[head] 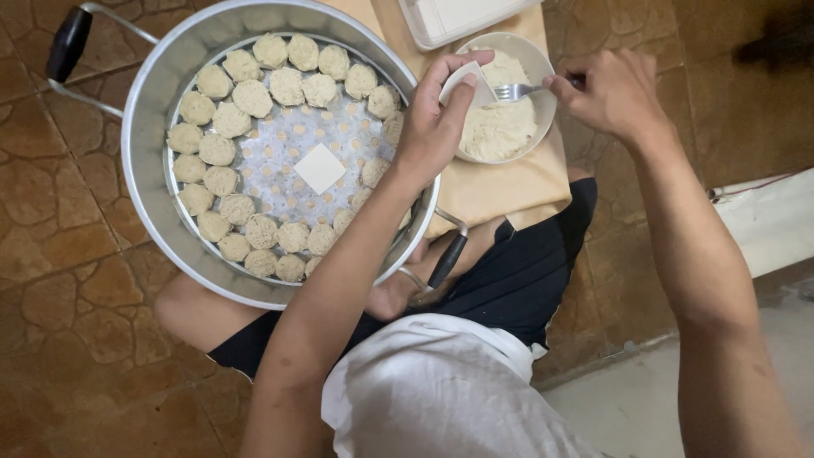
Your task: The person sits on the floor and uses a fork to press a pattern into small balls of dough held in their hand. They place the shaped dough onto a perforated metal tray. The person then spreads a white paste onto a small square paper using the fork.
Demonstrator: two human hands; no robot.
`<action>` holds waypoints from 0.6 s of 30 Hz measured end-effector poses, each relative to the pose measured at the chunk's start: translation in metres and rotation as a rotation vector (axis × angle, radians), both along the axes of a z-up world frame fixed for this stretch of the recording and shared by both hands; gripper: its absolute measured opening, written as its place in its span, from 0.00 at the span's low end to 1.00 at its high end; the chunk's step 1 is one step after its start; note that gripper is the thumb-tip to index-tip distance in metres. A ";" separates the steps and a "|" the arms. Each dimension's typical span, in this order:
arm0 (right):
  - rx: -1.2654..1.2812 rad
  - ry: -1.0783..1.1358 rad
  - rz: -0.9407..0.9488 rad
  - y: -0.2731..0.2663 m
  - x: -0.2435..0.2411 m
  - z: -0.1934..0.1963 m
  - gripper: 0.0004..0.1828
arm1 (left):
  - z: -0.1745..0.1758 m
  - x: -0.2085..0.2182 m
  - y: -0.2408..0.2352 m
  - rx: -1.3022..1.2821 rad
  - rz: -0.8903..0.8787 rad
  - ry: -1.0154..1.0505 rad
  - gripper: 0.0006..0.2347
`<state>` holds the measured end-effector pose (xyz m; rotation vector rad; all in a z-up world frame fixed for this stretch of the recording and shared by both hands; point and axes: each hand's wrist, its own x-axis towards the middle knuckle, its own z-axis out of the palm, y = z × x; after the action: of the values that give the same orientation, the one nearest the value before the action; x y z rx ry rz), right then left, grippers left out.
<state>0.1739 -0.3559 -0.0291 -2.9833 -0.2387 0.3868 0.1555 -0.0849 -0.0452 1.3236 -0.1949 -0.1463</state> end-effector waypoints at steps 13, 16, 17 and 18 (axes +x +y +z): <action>0.204 0.067 -0.072 -0.005 -0.003 0.007 0.30 | -0.001 0.001 -0.003 0.027 -0.008 0.076 0.12; -0.089 -0.019 0.026 -0.014 -0.008 0.023 0.30 | -0.004 0.003 -0.004 0.023 0.011 0.003 0.10; -0.248 -0.102 0.066 -0.017 -0.011 0.028 0.28 | -0.003 0.003 -0.004 0.024 0.015 -0.003 0.11; -0.406 -0.186 0.106 -0.020 -0.014 0.034 0.25 | -0.003 0.003 -0.004 0.024 0.018 -0.010 0.11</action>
<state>0.1594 -0.3762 0.0044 -3.4218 -0.3784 0.1841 0.1588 -0.0887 -0.0486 1.3499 -0.1897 -0.1273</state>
